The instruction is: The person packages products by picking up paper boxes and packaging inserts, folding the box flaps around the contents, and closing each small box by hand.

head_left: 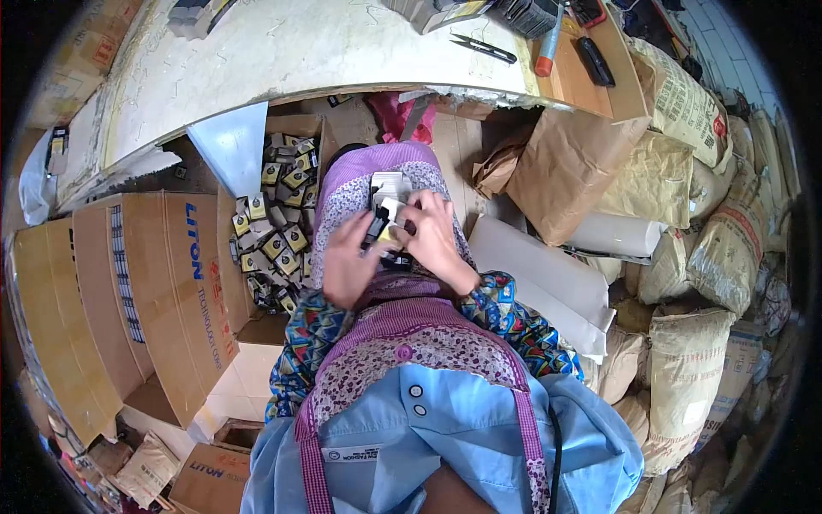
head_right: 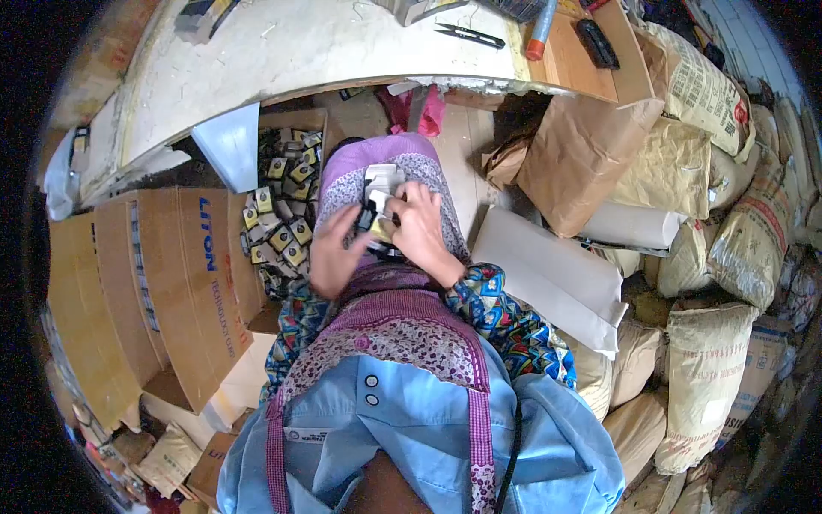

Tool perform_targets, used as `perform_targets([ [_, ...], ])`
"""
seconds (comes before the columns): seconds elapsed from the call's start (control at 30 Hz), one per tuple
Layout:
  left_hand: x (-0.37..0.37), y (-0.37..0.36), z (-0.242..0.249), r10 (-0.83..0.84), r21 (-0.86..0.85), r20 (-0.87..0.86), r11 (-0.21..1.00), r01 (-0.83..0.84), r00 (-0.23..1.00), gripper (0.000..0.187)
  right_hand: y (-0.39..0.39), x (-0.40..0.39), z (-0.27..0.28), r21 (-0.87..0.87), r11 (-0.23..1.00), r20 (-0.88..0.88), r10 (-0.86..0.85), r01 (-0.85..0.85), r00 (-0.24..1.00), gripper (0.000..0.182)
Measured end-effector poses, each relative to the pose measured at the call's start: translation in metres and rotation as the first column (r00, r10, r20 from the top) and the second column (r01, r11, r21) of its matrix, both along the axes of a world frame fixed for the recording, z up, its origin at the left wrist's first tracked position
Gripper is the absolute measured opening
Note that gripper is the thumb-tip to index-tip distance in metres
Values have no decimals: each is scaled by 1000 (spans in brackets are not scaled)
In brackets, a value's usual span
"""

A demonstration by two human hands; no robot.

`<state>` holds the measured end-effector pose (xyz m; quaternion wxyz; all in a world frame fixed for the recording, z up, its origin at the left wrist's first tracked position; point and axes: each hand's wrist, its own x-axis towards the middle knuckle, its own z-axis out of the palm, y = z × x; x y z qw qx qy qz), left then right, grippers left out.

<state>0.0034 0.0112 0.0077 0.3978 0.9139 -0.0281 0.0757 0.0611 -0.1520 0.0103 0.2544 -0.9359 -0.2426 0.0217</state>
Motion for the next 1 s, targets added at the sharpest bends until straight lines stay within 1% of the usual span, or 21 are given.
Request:
perform_targets([
  [0.03, 1, -10, 3, -30, -34, 4, 999, 30, 1000, 63, 0, 0, -8, 218, 973, -163, -46, 82, 986, 22],
  [0.07, 1, -17, 7, -6, -59, -105, 998, 0, 994, 67, -1, 0, -15, 408, 892, -329, -53, 193, 943, 22],
  [0.1, 2, -19, 6, 30, -176, -168, 983, -60, 985, 69, -1, 1, -13, 511, 819, -490, 28, 261, 871, 19],
  [0.13, 5, -19, 6, 58, -285, -234, 950, -126, 970, 72, -1, 1, -11, 512, 818, -490, 28, 261, 871, 19],
  [0.27, 4, -20, 2, 97, -332, -279, 924, -191, 955, 75, 1, 0, -9, 574, 763, -552, 93, 296, 829, 12],
  [0.33, 6, -22, 3, 120, -35, 0, 992, -120, 993, 76, 2, 0, -9, 552, 751, -509, -41, 363, 860, 15],
  [0.37, 6, -20, -1, 86, 75, 79, 993, -92, 993, 78, 4, -1, -9, 600, 740, -399, -52, 304, 915, 10],
  [0.4, 6, -21, 0, 86, 76, 78, 993, -91, 993, 78, 5, -1, -4, 601, 739, -401, -52, 305, 915, 10],
  [0.47, 7, -23, 2, 98, 27, 41, 995, -99, 994, 72, 4, -2, 6, 589, 661, -694, 118, 465, 711, 13],
  [0.5, 7, -23, 1, 97, 27, 41, 995, -98, 994, 72, 2, -2, 1, 589, 661, -694, 117, 465, 711, 13],
  [0.6, 4, -20, -11, 141, -88, -60, 985, -146, 988, 56, -3, -3, -18, 630, 704, -650, 246, 329, 719, 19],
  [0.67, 1, -11, -23, 43, -318, -258, 940, -127, 965, 43, -3, -3, -22, 585, 736, -562, 63, 342, 825, 30],
  [0.7, 1, -13, -19, 70, -308, -243, 940, -145, 967, 36, 4, -4, -9, 685, 589, -588, 101, 428, 803, 30],
  [0.73, 3, -16, -15, 72, -307, -243, 940, -147, 967, 36, 5, -4, -5, 686, 590, -588, 103, 427, 802, 30],
  [0.77, 5, -20, -11, 63, -589, -255, 781, -206, 965, 34, 5, -4, -3, 648, 651, -563, 61, 395, 824, 26],
  [0.8, 6, -23, -10, 49, -807, -262, 536, -247, 964, 32, 5, -4, -2, 604, 708, -535, 20, 365, 845, 23],
  [0.83, 7, -21, -10, 49, -807, -262, 536, -247, 964, 32, 2, -3, -3, 584, 760, -522, 83, 284, 849, 22],
  [0.87, 7, -18, -12, -6, -791, -252, 577, -202, 968, 30, -2, -1, -6, 584, 760, -522, 83, 285, 849, 22],
  [0.93, 7, -14, -15, -64, -774, -243, 615, -154, 968, 29, -6, 3, -8, 630, 745, -553, 232, 219, 800, 22],
  [0.97, 5, -13, -17, -79, -761, -240, 634, -137, 968, 29, -2, -1, -10, 697, 671, -467, 157, 253, 870, 24],
  [1.0, 6, -13, -16, -92, -748, -238, 653, -122, 967, 28, 1, -1, -5, 697, 672, -466, 157, 252, 871, 24],
])
